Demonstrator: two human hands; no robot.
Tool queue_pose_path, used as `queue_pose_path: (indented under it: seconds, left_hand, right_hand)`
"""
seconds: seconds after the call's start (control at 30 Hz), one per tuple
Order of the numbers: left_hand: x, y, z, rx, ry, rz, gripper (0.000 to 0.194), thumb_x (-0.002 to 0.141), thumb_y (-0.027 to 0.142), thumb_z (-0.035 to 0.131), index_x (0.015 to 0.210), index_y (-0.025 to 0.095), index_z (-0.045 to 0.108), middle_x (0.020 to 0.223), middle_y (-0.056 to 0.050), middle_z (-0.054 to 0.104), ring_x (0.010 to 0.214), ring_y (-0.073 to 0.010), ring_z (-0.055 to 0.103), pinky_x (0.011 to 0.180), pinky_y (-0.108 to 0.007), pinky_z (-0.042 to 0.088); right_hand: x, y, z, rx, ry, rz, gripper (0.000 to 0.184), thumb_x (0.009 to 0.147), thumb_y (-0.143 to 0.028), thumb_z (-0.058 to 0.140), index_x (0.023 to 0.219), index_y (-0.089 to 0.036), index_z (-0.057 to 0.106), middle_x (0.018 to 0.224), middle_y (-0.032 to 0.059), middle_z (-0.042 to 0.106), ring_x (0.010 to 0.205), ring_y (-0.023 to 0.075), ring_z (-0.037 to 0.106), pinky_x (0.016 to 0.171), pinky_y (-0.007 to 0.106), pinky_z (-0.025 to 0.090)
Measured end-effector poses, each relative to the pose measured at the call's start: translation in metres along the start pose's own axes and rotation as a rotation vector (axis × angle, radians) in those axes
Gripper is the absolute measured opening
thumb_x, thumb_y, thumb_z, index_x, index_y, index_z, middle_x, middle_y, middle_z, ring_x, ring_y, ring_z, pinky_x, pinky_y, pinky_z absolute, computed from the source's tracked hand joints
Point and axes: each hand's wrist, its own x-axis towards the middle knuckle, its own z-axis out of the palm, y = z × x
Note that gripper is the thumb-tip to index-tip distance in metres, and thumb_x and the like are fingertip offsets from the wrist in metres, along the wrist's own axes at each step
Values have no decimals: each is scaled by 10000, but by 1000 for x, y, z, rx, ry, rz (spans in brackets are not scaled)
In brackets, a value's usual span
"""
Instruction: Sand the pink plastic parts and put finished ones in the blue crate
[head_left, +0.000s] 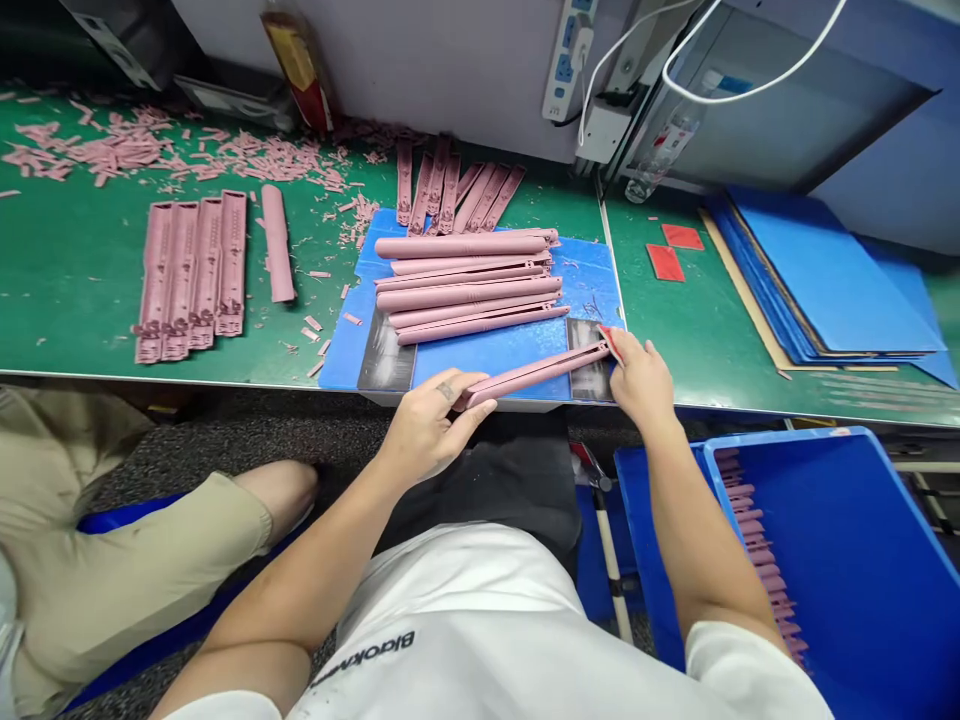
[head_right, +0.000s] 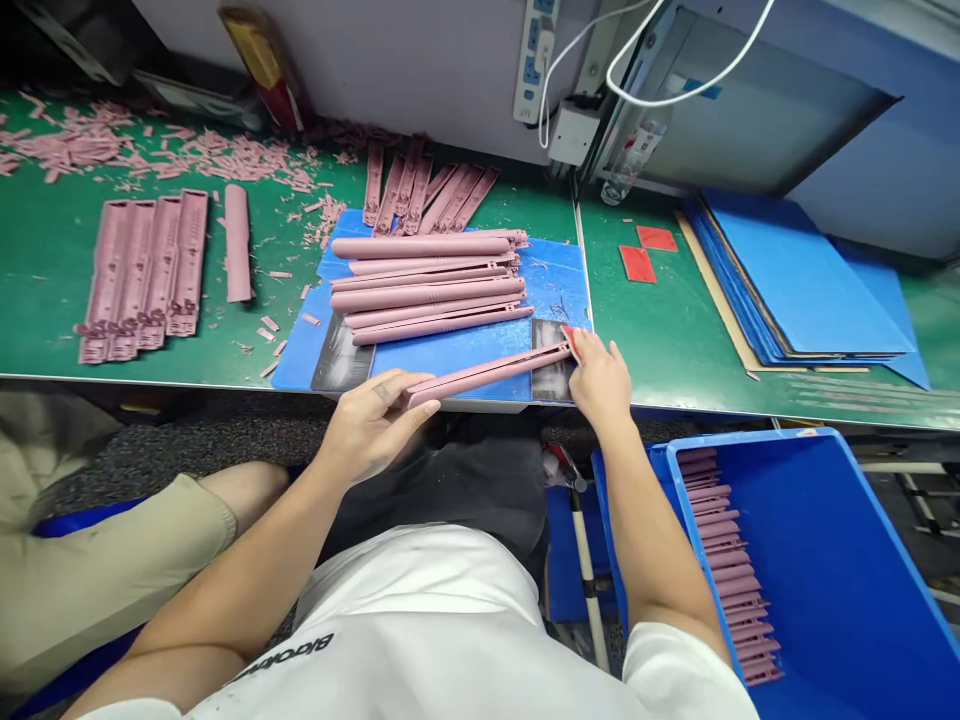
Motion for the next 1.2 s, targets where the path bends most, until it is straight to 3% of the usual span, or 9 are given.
queue_pose_path:
  seconds: [0.17, 0.27, 0.4, 0.5, 0.67, 0.83, 0.97, 1.1, 1.2]
  left_hand:
    - [13, -15, -1, 41, 28, 50, 338, 1109, 325, 697, 1424, 248, 795, 1138, -89, 748, 1015, -230, 743, 955, -358, 644]
    - [17, -27, -1, 128, 41, -48, 321, 1152, 358, 631, 1388, 231, 807, 1119, -91, 762, 1013, -236, 751, 978, -369, 635]
    - [12, -27, -1, 122, -97, -82, 392, 1140, 373, 678, 1489, 205, 739, 1224, -110, 798, 1057, -252, 773, 981, -359, 631]
    - [9, -16, 2, 69, -84, -40, 362, 1130, 337, 694, 1457, 193, 752, 1171, -101, 822, 974, -229, 780, 924, -321, 627]
    - [11, -2, 5, 26, -36, -80, 264, 1116, 371, 677, 1255, 203, 825, 988, -59, 836, 781, -198, 751, 805, -295, 616]
    - [9, -1, 6, 3, 37, -81, 321, 1097, 450, 732, 1286, 211, 833, 981, -66, 853, 755, -205, 760, 756, -304, 626]
    - [8, -5, 8, -28, 30, -146, 373, 1081, 508, 733, 1275, 210, 846, 1037, -78, 869, 807, -219, 791, 777, -314, 650]
    - [7, -11, 8, -62, 45, -221, 397, 1048, 540, 747, 1211, 199, 868, 898, -43, 834, 671, -183, 706, 663, -288, 597]
    - [8, -17, 7, -98, 7, -257, 434, 1031, 572, 763, 1227, 199, 869, 892, -38, 824, 676, -182, 693, 661, -289, 588]
  right_hand:
    - [-12, -8, 3, 27, 16, -263, 800, 952, -20, 491, 1730, -176, 591, 1780, 140, 560, 1704, 296, 502, 1435, 584, 402]
    - [-6, 1, 7, -6, 38, -134, 797, 956, -37, 496, 1736, -176, 581, 1766, 171, 571, 1674, 344, 540, 1388, 650, 447]
    - [15, 14, 9, -15, -2, -78, 784, 954, -55, 511, 1731, -139, 576, 1785, 192, 537, 1678, 363, 532, 1388, 671, 430]
    - [8, -23, 5, 33, 34, -85, 821, 954, -42, 491, 1763, -173, 546, 1770, 171, 567, 1680, 361, 531, 1388, 679, 432]
    - [-20, -95, -3, 193, 8, -506, 810, 1027, -70, 468, 1788, -340, 526, 1828, 30, 512, 1751, 282, 421, 1478, 573, 316]
    - [0, -69, -3, 91, 38, -240, 823, 959, -8, 425, 1721, -252, 618, 1705, 100, 654, 1658, 307, 565, 1415, 630, 417]
    - [7, -52, -4, 123, -58, -430, 818, 981, -36, 446, 1747, -287, 589, 1801, 44, 547, 1736, 271, 449, 1464, 578, 350]
    - [20, -34, 3, 61, -72, -181, 861, 898, 7, 467, 1708, -235, 631, 1734, 80, 624, 1674, 303, 544, 1430, 643, 395]
    - [29, -18, 11, 73, -102, -289, 865, 921, -1, 488, 1742, -255, 594, 1810, 56, 533, 1730, 284, 461, 1467, 588, 347]
